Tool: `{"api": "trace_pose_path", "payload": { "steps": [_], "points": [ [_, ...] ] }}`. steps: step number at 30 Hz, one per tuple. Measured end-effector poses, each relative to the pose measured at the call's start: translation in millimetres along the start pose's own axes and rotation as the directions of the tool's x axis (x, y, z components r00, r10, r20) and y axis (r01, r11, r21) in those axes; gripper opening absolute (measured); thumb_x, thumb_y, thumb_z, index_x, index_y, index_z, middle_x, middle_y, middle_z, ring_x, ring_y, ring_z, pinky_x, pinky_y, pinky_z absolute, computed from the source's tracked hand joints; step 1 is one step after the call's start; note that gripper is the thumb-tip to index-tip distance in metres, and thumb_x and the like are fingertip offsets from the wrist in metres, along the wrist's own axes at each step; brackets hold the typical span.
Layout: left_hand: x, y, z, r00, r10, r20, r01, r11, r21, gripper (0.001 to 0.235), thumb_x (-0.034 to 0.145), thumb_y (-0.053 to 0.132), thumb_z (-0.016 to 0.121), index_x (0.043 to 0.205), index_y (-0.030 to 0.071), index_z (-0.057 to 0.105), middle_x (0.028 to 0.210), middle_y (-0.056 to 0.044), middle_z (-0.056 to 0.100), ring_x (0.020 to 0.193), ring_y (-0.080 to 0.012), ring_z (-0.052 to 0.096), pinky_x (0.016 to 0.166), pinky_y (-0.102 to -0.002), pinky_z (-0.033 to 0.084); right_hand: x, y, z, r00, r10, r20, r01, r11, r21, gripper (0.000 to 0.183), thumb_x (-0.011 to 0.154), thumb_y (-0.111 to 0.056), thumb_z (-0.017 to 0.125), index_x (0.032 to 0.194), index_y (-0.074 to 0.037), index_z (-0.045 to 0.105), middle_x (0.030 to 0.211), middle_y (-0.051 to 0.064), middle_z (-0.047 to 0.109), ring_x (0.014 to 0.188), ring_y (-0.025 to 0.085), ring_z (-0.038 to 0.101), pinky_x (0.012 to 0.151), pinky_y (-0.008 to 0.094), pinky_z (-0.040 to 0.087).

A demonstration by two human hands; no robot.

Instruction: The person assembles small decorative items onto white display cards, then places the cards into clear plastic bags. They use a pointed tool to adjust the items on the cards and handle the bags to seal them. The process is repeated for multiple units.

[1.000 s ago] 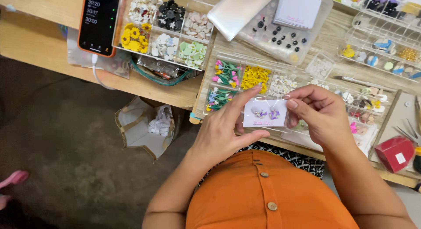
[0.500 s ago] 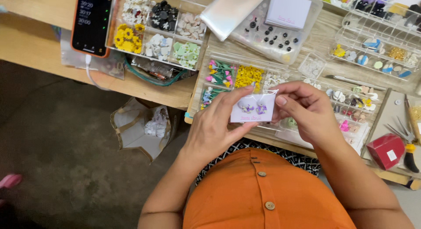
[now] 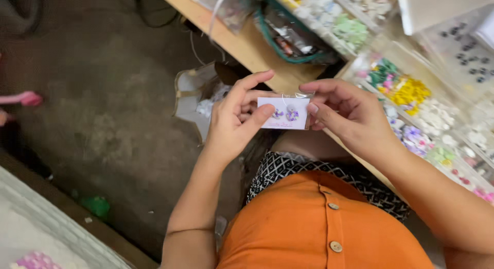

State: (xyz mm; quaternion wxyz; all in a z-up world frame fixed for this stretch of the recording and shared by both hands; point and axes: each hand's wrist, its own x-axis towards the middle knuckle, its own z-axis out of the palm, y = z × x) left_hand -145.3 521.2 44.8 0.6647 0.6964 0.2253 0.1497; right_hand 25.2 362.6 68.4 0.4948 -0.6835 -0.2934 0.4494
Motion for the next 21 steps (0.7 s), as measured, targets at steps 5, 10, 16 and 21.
{"api": "trace_pose_path", "payload": {
  "steps": [5, 10, 16, 21],
  "points": [
    [-18.6, -19.4, -38.8, 0.99, -0.094, -0.107, 0.074, 0.981, -0.177, 0.043, 0.096, 0.021, 0.068, 0.136, 0.012, 0.057, 0.111, -0.008, 0.076, 0.091, -0.0084, 0.07, 0.081, -0.022, 0.062, 33.9, 1.2, 46.5, 0.996, 0.003, 0.088, -0.006, 0.999, 0.034, 0.034, 0.1, -0.011, 0.062, 0.133, -0.003, 0.061, 0.095, 0.008, 0.073, 0.079, 0.012, 0.069, 0.073, 0.022, 0.06],
    [-33.5, -43.5, -74.1, 0.976, -0.094, -0.196, 0.043, 0.967, -0.25, 0.04, 0.094, 0.015, 0.071, 0.133, 0.011, 0.06, 0.107, -0.006, 0.075, 0.087, -0.006, 0.067, 0.08, -0.02, 0.059, 62.2, -2.7, 85.5, 0.985, 0.035, 0.168, -0.037, 0.999, 0.012, 0.035, 0.099, -0.012, 0.063, 0.133, -0.002, 0.061, 0.095, 0.008, 0.073, 0.078, 0.011, 0.069, 0.071, 0.022, 0.061],
    [-69.1, -70.2, -122.7, 0.946, -0.11, -0.306, 0.051, 0.98, -0.194, 0.03, 0.094, 0.016, 0.072, 0.122, 0.011, 0.062, 0.099, -0.005, 0.075, 0.077, -0.0062, 0.064, 0.069, -0.02, 0.054, 90.7, -0.3, 146.1, 0.944, 0.07, 0.323, -0.05, 0.996, -0.069, 0.035, 0.099, -0.013, 0.063, 0.132, -0.003, 0.062, 0.096, 0.007, 0.073, 0.08, 0.011, 0.07, 0.07, 0.022, 0.062],
    [-95.0, -94.6, -147.8, 0.897, -0.157, -0.413, 0.102, 0.983, -0.153, 0.023, 0.093, 0.02, 0.074, 0.114, 0.016, 0.066, 0.091, 0.002, 0.072, 0.071, -0.0037, 0.059, 0.066, -0.018, 0.05, 107.6, 10.7, 188.3, 0.913, 0.16, 0.376, -0.127, 0.986, -0.112, 0.033, 0.1, -0.013, 0.061, 0.132, -0.005, 0.061, 0.098, 0.007, 0.073, 0.082, 0.013, 0.072, 0.071, 0.023, 0.06]
  ]
}}
